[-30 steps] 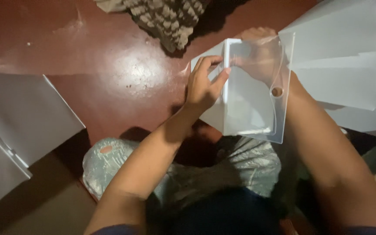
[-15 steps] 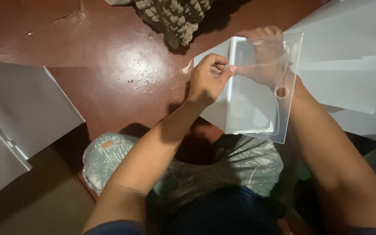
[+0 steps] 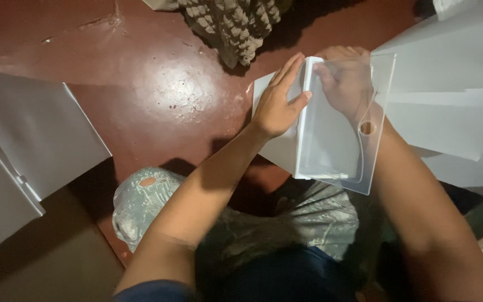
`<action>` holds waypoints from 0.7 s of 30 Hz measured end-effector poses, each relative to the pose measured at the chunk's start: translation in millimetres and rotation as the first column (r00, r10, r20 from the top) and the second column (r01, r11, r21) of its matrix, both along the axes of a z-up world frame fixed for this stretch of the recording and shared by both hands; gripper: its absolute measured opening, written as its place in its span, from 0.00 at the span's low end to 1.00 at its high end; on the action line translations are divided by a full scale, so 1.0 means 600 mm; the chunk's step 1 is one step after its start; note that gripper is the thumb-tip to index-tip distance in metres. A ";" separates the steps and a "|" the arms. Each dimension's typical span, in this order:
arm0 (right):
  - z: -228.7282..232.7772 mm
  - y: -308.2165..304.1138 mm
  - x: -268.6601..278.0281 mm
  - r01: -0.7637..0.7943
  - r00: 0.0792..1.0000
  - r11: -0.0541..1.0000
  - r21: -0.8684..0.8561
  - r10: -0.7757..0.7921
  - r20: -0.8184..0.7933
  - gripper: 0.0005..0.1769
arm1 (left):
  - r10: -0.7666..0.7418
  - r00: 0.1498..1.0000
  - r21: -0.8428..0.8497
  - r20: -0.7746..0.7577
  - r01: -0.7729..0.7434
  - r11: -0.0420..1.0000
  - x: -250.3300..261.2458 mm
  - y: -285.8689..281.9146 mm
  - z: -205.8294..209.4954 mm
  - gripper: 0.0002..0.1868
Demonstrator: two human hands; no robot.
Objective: The person applies sealant to the edges of a clear plastic frame, then attaches a translucent plastic sheet to form a small box. They press the edges to secure the bond and inspect the assembled container.
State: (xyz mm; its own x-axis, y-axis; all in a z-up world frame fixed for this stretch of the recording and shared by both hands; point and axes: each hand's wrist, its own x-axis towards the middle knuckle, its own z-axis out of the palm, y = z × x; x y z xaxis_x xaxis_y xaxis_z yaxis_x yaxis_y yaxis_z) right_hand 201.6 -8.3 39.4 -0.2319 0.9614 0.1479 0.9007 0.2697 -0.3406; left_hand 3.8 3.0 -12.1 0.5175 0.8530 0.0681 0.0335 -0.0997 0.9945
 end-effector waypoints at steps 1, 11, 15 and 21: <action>0.000 0.002 -0.003 0.015 1.000 1.000 0.018 -0.015 0.020 0.09 | -0.017 1.000 -0.002 -0.023 0.017 1.000 0.001 0.002 0.000 0.40; -0.012 0.007 -0.003 0.048 0.999 0.998 0.051 -0.048 -0.010 0.06 | -0.083 0.991 0.049 -0.102 0.088 0.995 0.000 0.008 -0.009 0.38; 0.003 0.006 -0.012 0.046 0.999 0.998 0.043 -0.044 -0.031 0.06 | -0.103 0.985 0.051 -0.137 0.111 0.993 0.001 0.008 -0.010 0.39; 0.014 0.007 -0.022 0.005 0.998 0.999 0.034 -0.003 -0.057 0.12 | -0.128 0.982 0.037 -0.141 0.135 0.990 -0.004 0.008 -0.007 0.38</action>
State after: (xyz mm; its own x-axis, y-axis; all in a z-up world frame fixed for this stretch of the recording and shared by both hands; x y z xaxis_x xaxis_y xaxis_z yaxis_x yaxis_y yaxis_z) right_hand 188.4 -4.3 47.9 -0.2188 0.9564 0.1932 0.8811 0.2787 -0.3820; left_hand 1.6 7.5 -16.5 0.6322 0.7744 0.0263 0.1536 -0.1585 0.9753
